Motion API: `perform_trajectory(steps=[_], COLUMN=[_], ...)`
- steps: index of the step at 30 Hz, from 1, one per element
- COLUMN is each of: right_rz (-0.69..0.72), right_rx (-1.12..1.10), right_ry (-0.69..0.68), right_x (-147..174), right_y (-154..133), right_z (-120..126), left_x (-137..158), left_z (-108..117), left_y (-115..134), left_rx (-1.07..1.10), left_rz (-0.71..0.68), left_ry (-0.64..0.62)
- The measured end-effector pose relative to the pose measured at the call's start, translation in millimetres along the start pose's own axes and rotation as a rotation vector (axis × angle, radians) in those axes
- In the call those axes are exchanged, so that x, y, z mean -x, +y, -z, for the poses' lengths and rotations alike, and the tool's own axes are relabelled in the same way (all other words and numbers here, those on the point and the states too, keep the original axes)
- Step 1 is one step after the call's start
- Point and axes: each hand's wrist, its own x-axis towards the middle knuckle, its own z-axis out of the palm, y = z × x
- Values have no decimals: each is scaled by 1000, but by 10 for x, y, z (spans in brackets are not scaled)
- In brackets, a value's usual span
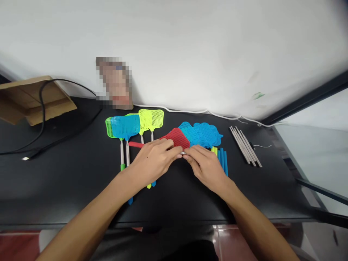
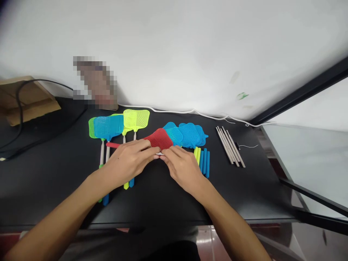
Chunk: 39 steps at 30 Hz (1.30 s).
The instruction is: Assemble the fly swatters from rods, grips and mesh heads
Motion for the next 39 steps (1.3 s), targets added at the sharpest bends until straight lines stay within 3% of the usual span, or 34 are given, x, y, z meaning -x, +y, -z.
perform_trajectory(steps=[5, 16, 20, 24, 32, 39], right_rz=[19, -26, 1, 32, 102, 98], right_rx=[26, 54, 150, 101, 50, 68], right_ry=[24, -4, 40, 146, 224, 139], right_x=[-12, -28, -13, 1, 21, 50], right_y=[6, 176, 215, 177, -27, -32], right_z=[56, 453, 335, 205, 13, -81], left_x=[-3, 6, 2, -4, 9, 24], left_z=[0, 158, 170, 201, 71, -65], left_y=[-64, -312, -268, -185, -77, 28], left_rx=[-38, 80, -70, -207, -206, -174], left_rz=[-73, 53, 22, -26, -133, -146], left_ry=[41, 51, 55, 58, 95, 45])
